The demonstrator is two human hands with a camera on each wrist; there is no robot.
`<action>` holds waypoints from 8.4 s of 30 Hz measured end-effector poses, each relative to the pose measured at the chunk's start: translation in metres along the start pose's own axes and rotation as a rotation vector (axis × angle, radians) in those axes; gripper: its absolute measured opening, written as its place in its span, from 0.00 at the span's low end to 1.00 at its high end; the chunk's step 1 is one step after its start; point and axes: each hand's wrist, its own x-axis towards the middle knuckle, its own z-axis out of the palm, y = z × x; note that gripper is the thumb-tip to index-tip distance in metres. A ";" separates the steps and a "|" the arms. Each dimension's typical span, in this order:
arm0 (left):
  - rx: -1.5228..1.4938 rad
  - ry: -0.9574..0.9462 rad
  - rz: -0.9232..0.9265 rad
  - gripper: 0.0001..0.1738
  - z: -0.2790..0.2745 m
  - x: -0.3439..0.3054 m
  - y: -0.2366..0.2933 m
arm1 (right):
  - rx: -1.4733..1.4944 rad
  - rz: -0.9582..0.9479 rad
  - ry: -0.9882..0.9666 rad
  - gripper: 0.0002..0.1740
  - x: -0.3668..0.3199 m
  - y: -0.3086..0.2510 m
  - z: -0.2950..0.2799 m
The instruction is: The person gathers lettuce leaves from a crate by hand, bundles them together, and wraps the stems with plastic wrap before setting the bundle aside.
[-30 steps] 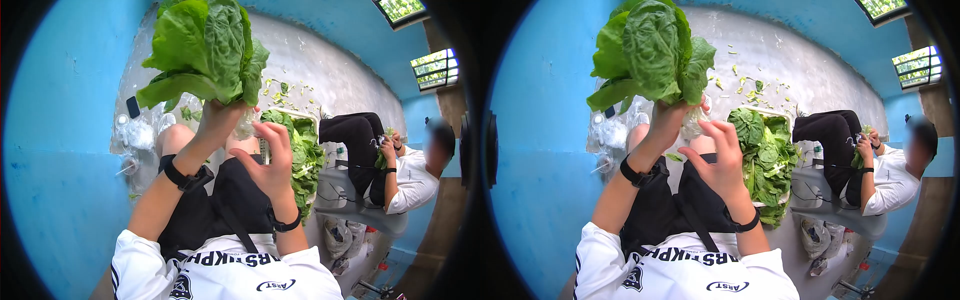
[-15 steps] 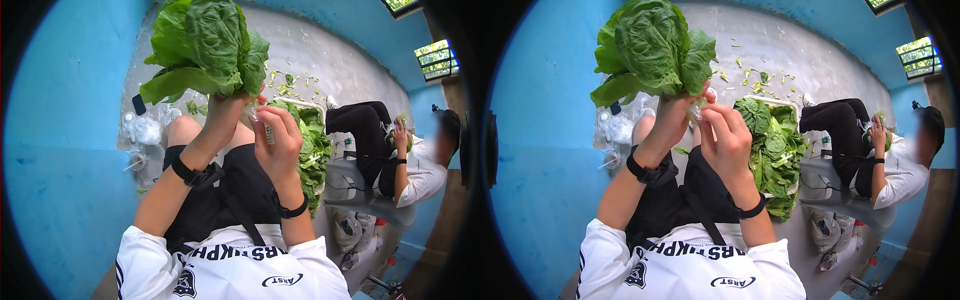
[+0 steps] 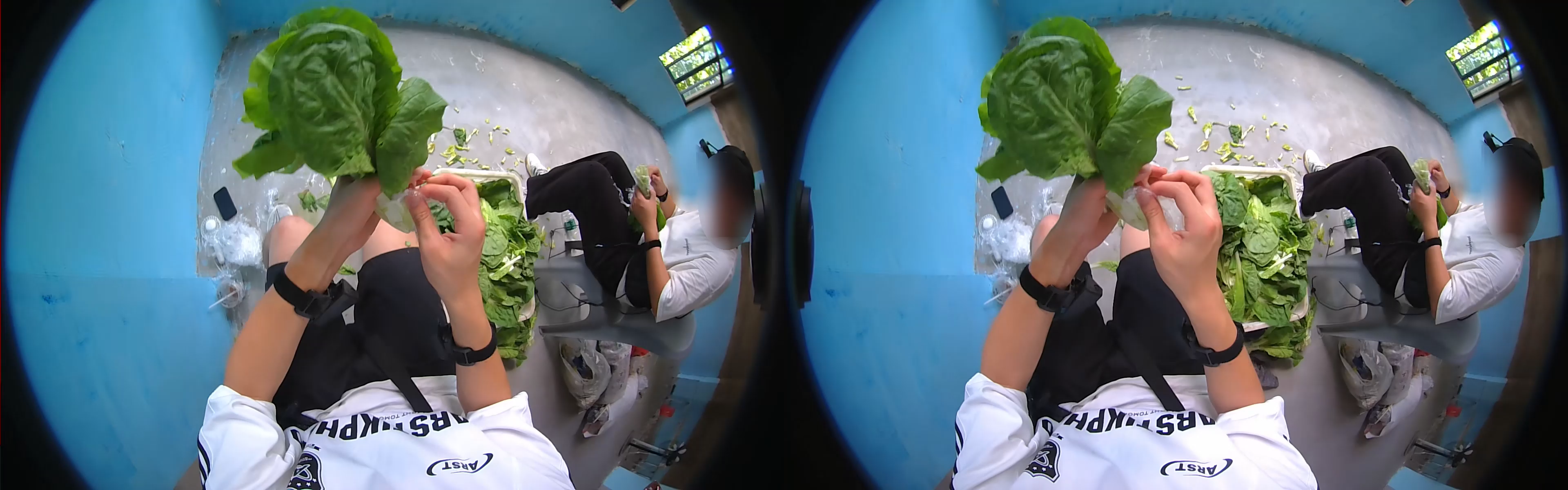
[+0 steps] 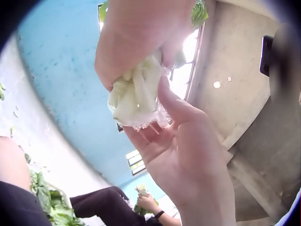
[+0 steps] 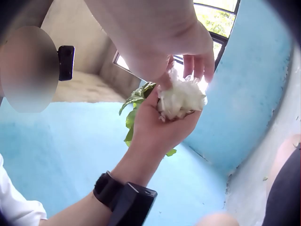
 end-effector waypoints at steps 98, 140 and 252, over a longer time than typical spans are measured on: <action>-0.171 -0.275 0.271 0.20 0.020 0.019 -0.037 | 0.904 0.813 -0.066 0.23 -0.032 -0.018 -0.026; -0.054 -0.140 -0.253 0.22 0.005 0.022 -0.068 | 0.600 0.727 -0.086 0.22 -0.035 0.043 -0.068; 0.654 -0.042 -0.336 0.12 -0.026 -0.023 0.038 | -0.304 0.747 0.144 0.29 -0.053 0.202 -0.170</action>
